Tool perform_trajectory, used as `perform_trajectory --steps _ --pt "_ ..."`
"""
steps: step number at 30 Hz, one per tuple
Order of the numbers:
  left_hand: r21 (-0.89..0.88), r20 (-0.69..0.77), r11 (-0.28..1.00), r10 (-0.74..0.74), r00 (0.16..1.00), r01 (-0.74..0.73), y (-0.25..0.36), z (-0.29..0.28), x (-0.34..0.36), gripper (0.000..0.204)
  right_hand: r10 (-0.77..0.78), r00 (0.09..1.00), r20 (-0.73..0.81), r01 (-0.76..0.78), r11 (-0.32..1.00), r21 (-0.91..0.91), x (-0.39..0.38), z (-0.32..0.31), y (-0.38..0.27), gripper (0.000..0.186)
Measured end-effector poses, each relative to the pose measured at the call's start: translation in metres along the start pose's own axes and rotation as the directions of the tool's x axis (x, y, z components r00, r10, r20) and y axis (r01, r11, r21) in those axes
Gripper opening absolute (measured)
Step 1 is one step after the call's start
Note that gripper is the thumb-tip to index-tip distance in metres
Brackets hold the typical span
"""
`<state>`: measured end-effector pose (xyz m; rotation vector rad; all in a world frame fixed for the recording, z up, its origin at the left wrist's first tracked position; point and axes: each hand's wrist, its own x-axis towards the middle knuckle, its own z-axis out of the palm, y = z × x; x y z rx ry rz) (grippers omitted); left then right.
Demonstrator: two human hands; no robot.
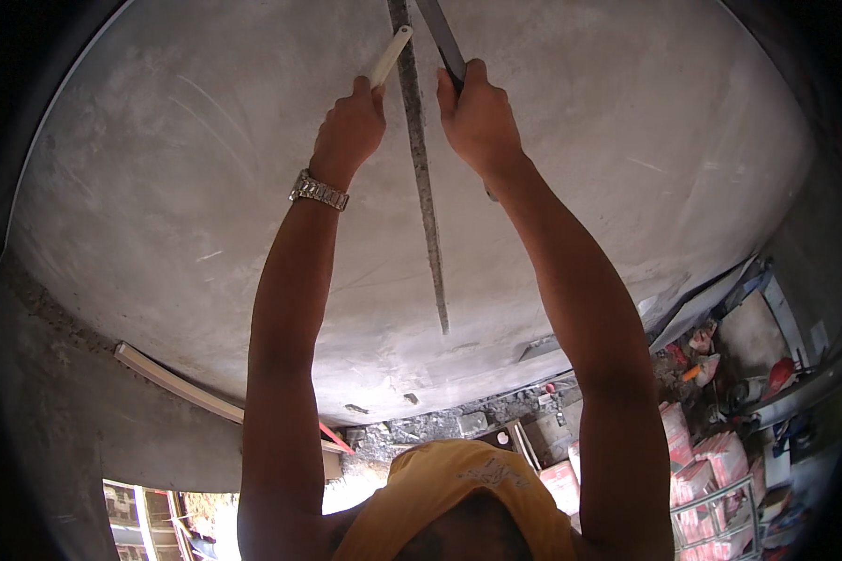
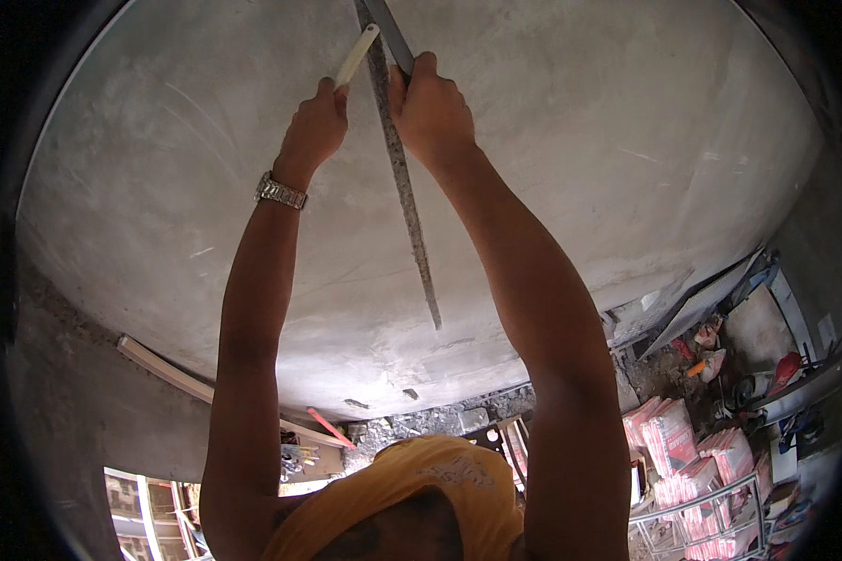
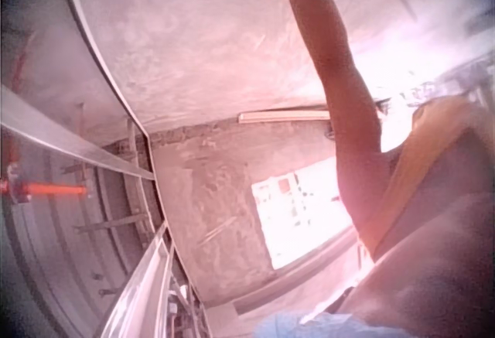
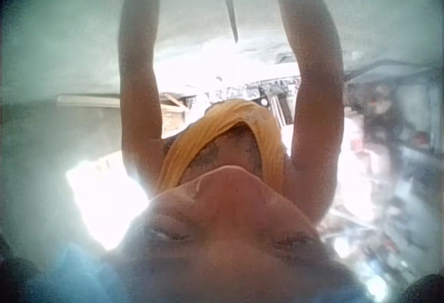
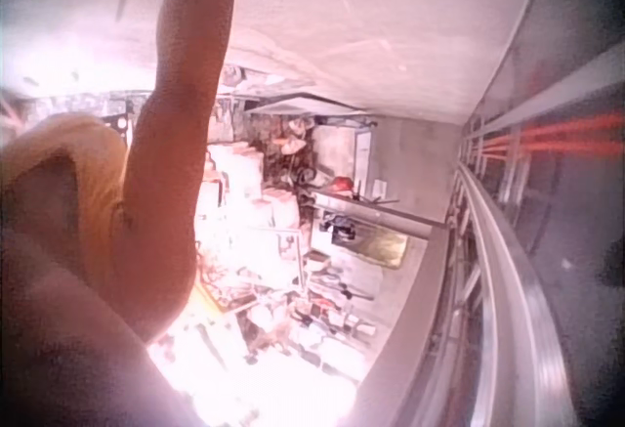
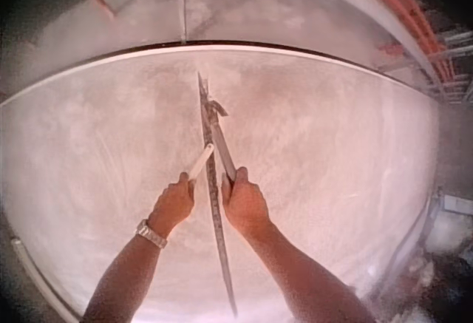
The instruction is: The person uses a hammer and a white plastic pipe to secure a long metal strip to a concrete ceiling. They repeatedly position the pipe against the strip and strike it with the hammer to drive fasteners into the ceiling surface.
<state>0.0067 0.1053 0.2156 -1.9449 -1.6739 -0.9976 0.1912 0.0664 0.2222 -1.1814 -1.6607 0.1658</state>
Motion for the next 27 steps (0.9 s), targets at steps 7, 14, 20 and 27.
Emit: perform_trajectory --steps 7,14,20,27 --pt "-0.025 0.041 0.999 -0.028 0.999 0.029 0.005 -0.001 0.001 0.032 -0.030 0.999 -0.027 0.028 0.995 -0.098 0.006 -0.008 0.008 0.037" --pt "-0.073 0.116 0.997 -0.003 0.993 0.012 -0.010 -0.009 0.024 0.035 0.023 0.999 0.040 -0.020 0.998 -0.064 0.001 -0.018 0.019 0.035" --pt "-0.251 -0.071 0.968 0.010 0.997 -0.028 -0.031 0.055 -0.020 0.032 0.102 0.995 -0.011 -0.097 0.970 0.225 -0.092 -0.011 0.045 0.034" --pt "-0.475 -0.063 0.878 -0.097 0.993 0.056 0.005 0.055 -0.018 0.026 0.378 0.913 0.154 -0.407 0.811 0.420 -0.178 -0.005 0.106 0.030"
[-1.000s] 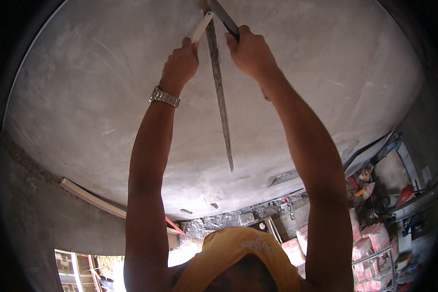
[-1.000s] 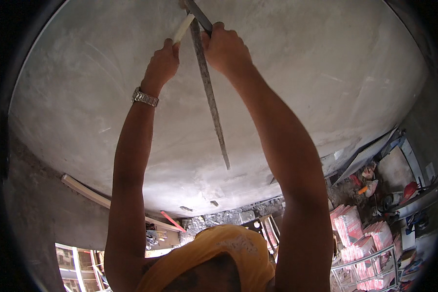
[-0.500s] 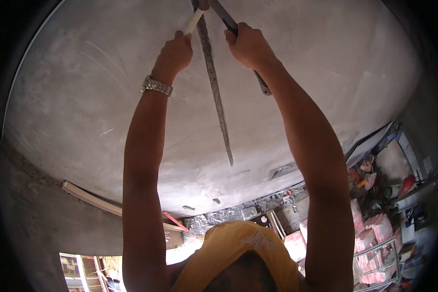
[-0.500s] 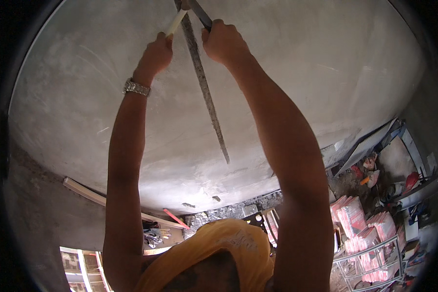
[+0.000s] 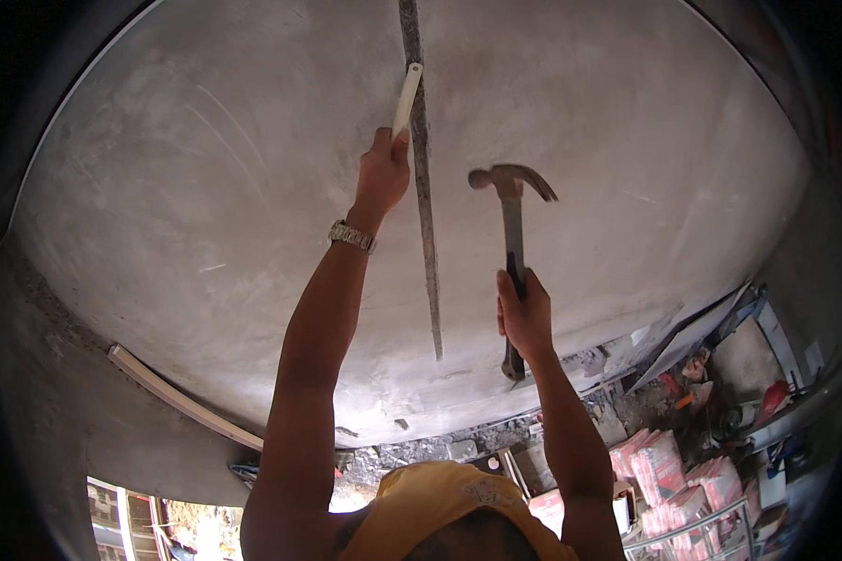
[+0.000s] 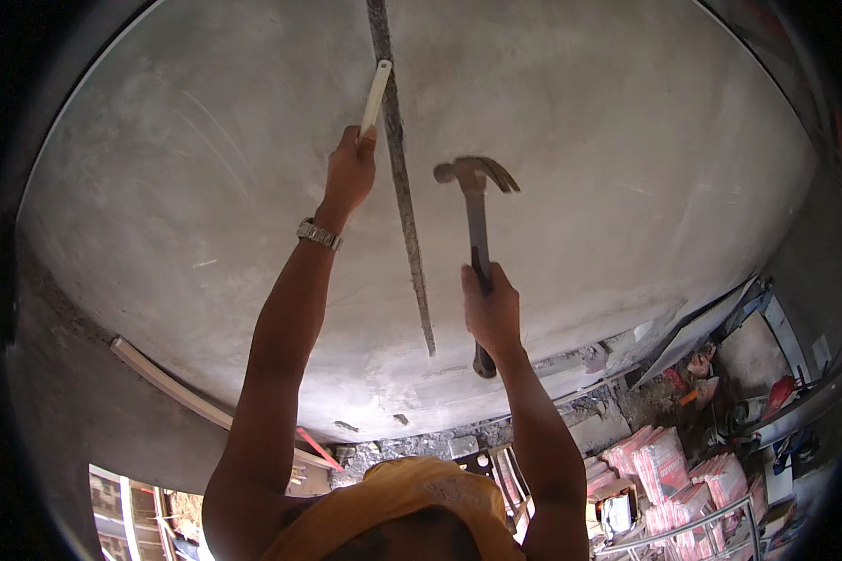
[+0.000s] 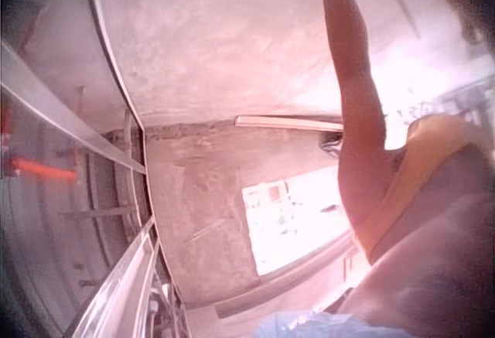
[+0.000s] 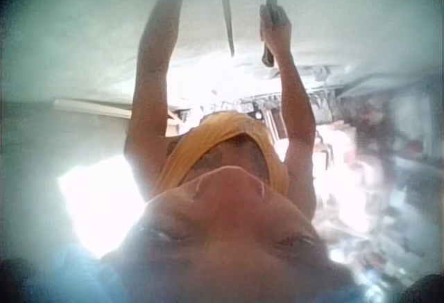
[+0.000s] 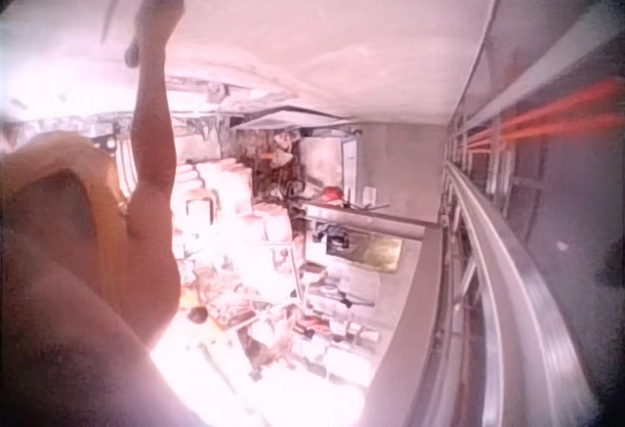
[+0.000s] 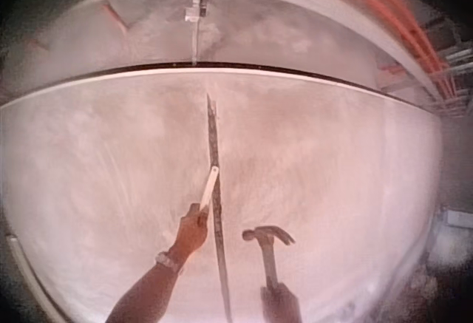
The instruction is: The person uses a hammer and a white plastic pipe to secure a long metal strip to a concrete ceiling. They repeatedly position the pipe against the strip and strike it with the hammer to drive fasteners into the ceiling surface.
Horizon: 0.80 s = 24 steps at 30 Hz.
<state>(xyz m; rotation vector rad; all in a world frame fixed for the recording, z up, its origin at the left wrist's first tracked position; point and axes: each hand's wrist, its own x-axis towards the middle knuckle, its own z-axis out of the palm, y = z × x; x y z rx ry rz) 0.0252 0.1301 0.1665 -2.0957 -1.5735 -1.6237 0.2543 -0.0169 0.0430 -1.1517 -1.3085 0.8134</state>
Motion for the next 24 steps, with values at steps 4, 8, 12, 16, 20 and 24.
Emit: perform_trajectory --steps 4,8,12,16,20,24 --pt "0.139 0.040 0.988 0.068 0.997 -0.073 -0.002 -0.027 -0.005 0.022 0.074 0.997 0.005 -0.075 0.994 0.079 -0.019 -0.023 -0.001 0.028" --pt "0.307 0.035 0.924 0.227 0.973 -0.227 -0.007 -0.026 -0.009 0.023 0.051 0.998 -0.032 -0.048 0.994 0.101 -0.021 -0.028 -0.007 0.027" --pt "0.374 0.056 0.912 0.156 0.986 -0.165 -0.009 -0.027 -0.009 0.023 0.053 0.999 -0.012 -0.051 0.986 0.158 -0.031 -0.027 -0.007 0.027" --pt "0.438 0.022 0.879 0.198 0.980 -0.187 -0.010 -0.046 -0.006 0.024 0.069 0.997 -0.016 -0.064 0.972 0.225 -0.034 -0.020 -0.002 0.024" --pt "0.478 0.045 0.851 0.225 0.973 -0.219 -0.009 -0.055 -0.005 0.025 -0.007 0.999 -0.031 0.017 0.947 0.320 -0.031 -0.007 -0.003 0.020" --pt "0.500 0.064 0.832 0.240 0.969 -0.240 -0.008 -0.059 -0.005 0.026 -0.197 0.973 -0.118 0.230 0.847 0.479 -0.009 0.028 -0.027 0.016"
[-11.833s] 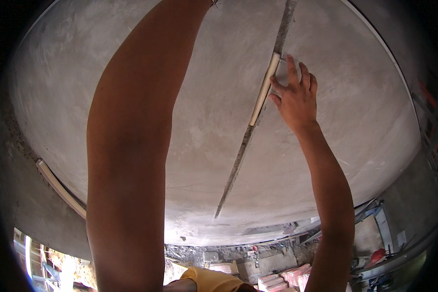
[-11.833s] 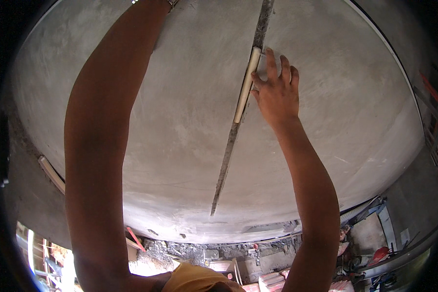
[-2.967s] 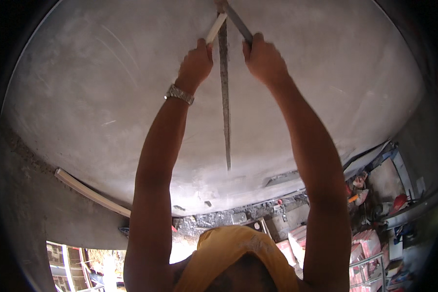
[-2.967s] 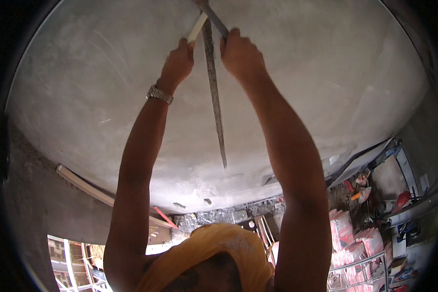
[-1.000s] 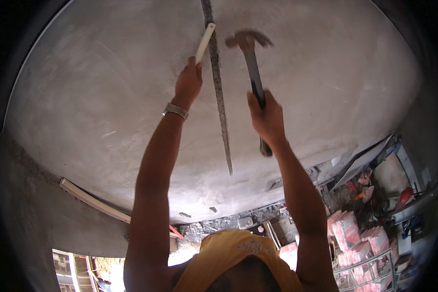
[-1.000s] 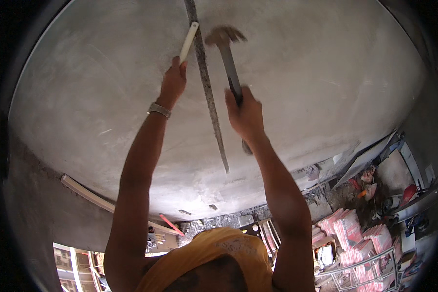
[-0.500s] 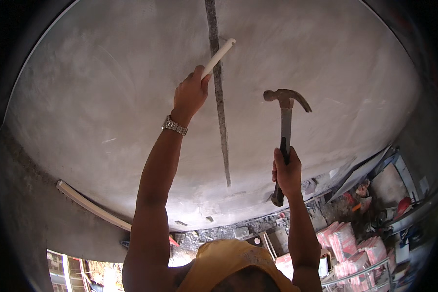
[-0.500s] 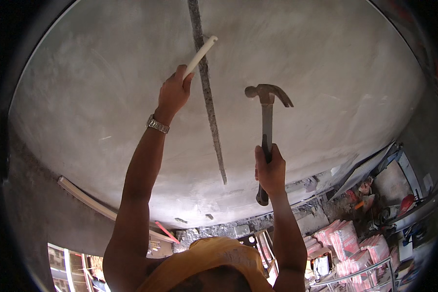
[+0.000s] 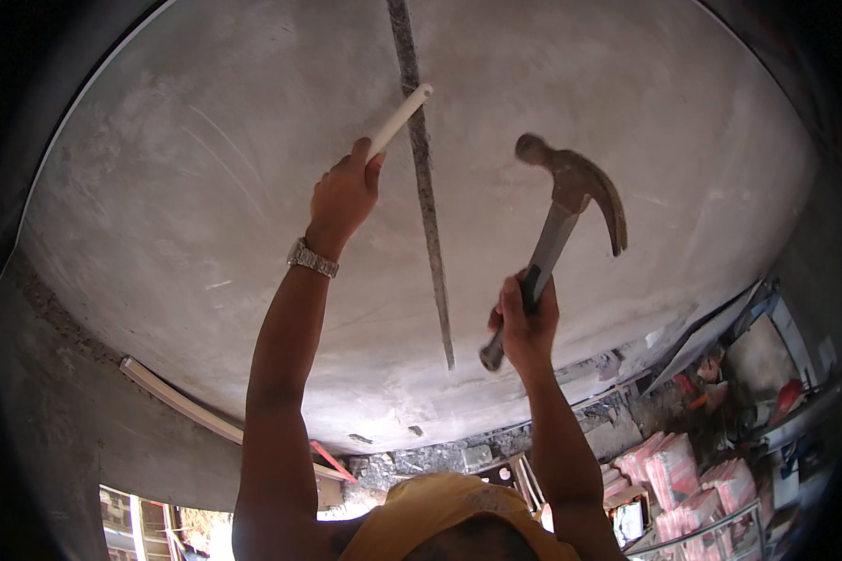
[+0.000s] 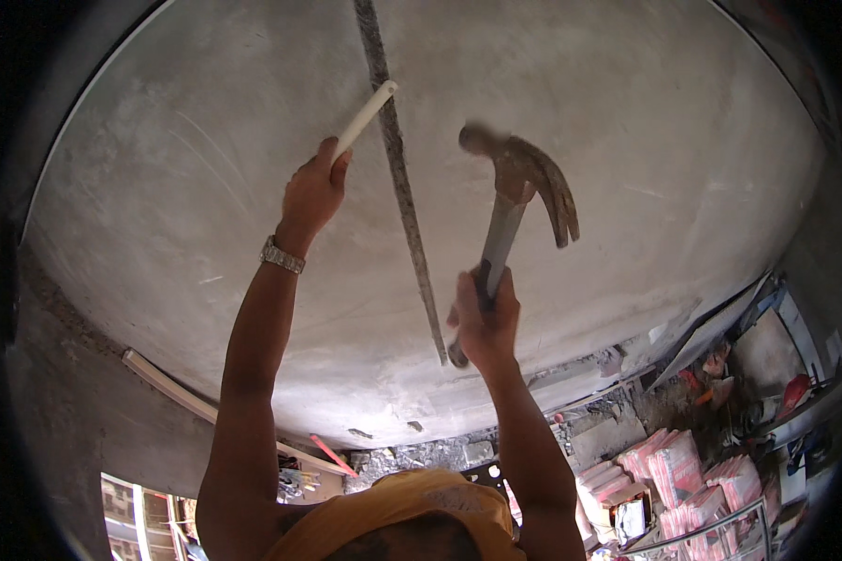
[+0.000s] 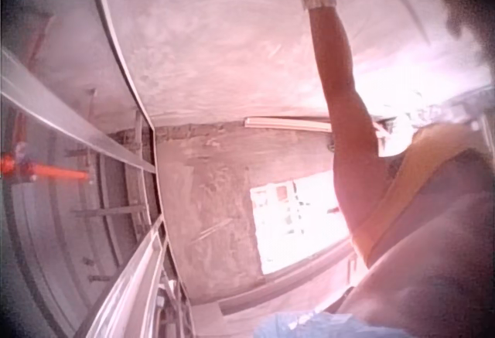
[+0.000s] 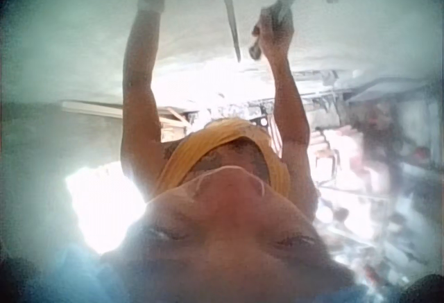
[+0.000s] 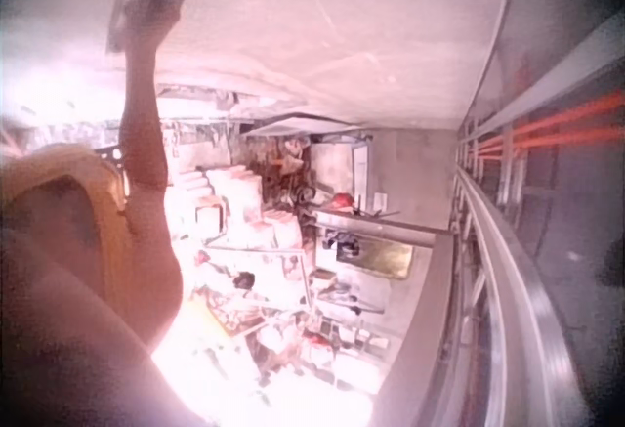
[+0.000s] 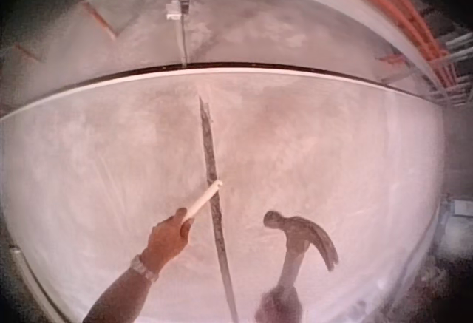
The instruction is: The person uses a hammer and a white plastic pipe to secure a long metal strip to a concrete ceiling. They repeatedly position the pipe against the strip and strike it with the hammer to drive fasteners into the ceiling surface.
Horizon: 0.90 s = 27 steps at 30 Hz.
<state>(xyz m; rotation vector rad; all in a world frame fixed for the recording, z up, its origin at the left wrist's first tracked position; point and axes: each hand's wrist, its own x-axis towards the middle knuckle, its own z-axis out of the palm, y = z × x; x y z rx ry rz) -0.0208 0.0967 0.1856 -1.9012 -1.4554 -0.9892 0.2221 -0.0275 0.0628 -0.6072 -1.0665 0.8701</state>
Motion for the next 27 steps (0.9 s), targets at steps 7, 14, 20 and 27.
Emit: perform_trajectory --steps 7,14,20,27 --pt "-0.036 0.075 0.998 -0.057 0.996 0.060 0.011 -0.010 0.006 0.027 -0.098 0.982 -0.161 0.104 0.994 0.032 0.101 0.088 0.072 0.033" --pt "-0.057 0.061 0.997 -0.040 0.997 0.043 0.003 -0.011 0.006 0.024 -0.075 0.997 -0.035 0.069 0.988 -0.138 0.107 0.098 0.058 0.034" --pt "-0.077 0.100 0.995 -0.050 0.994 0.058 -0.002 -0.007 0.010 0.024 -0.063 0.997 0.032 0.071 0.896 -0.439 0.123 0.095 0.048 0.030" --pt "-0.110 0.070 0.992 -0.050 0.996 0.058 0.004 0.000 0.013 0.023 -0.273 0.959 -0.071 0.223 0.888 -0.403 0.129 0.099 0.061 0.031"
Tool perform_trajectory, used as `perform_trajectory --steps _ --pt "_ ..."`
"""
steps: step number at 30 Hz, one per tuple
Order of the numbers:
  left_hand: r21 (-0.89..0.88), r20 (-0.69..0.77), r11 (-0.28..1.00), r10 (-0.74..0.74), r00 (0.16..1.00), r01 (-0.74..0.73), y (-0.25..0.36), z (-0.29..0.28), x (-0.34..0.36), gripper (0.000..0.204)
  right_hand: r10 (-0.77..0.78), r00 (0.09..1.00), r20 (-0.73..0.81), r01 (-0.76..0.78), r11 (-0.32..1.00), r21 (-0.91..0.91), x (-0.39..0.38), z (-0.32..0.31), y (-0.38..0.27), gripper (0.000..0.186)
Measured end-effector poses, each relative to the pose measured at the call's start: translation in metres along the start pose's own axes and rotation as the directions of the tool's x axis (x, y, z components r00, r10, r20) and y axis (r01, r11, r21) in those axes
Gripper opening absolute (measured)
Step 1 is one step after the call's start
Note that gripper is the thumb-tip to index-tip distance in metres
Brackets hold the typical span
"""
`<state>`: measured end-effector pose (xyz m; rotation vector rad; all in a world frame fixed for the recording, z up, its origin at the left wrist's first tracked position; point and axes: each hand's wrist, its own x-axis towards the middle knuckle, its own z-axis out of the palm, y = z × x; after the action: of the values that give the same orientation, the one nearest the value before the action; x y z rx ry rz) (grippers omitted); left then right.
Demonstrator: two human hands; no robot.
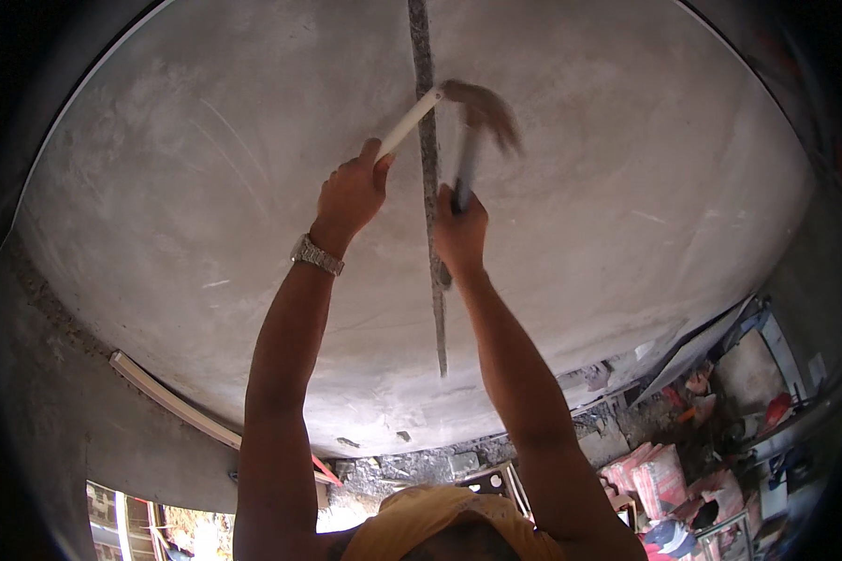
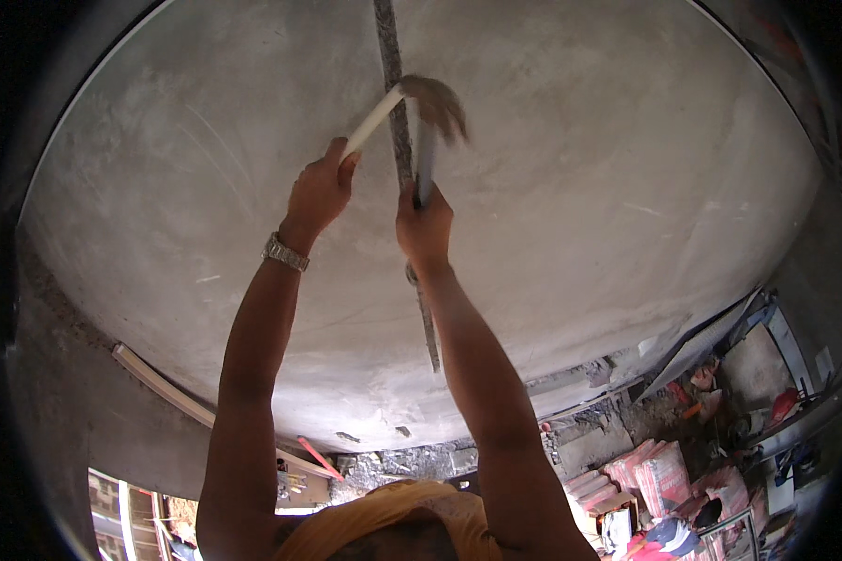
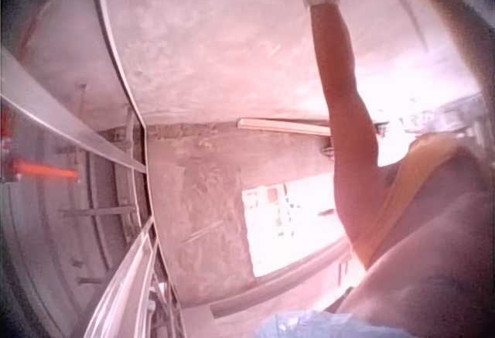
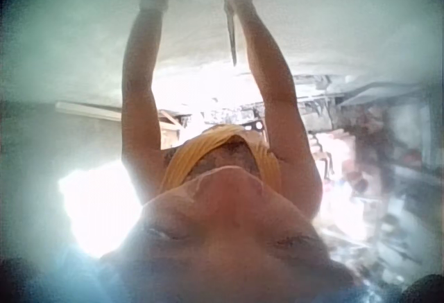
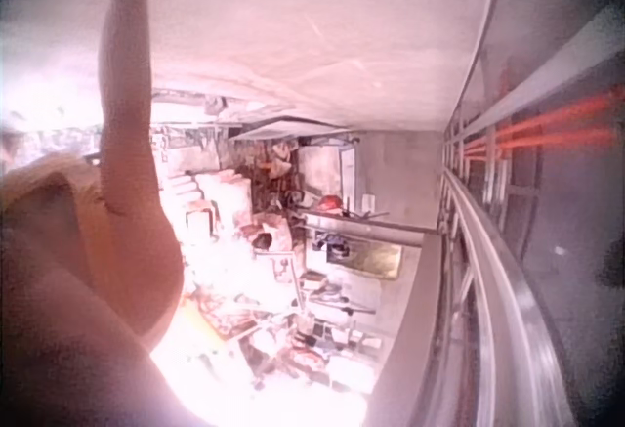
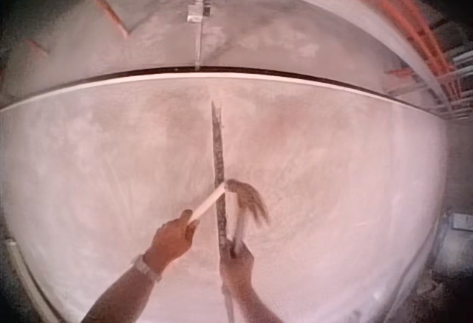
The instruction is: The person uses a hammer and a white plastic pipe to secure a long metal strip to a concrete ceiling. They repeatedly position the pipe against the strip and strike it with the hammer to drive fasteners into the ceiling surface.
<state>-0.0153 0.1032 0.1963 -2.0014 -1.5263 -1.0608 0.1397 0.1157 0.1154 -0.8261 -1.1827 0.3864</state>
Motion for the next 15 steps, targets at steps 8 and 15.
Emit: perform_trajectory --steps 8,15 --pt "-0.071 0.028 0.997 -0.012 1.000 0.014 -0.005 0.006 0.001 0.026 -0.025 0.998 -0.052 0.031 0.992 0.122 0.000 -0.008 -0.011 0.037" --pt "-0.103 0.062 0.993 -0.050 0.997 0.056 -0.016 0.016 0.002 0.026 0.097 0.962 0.256 -0.056 0.985 -0.161 0.001 -0.022 -0.044 0.038"
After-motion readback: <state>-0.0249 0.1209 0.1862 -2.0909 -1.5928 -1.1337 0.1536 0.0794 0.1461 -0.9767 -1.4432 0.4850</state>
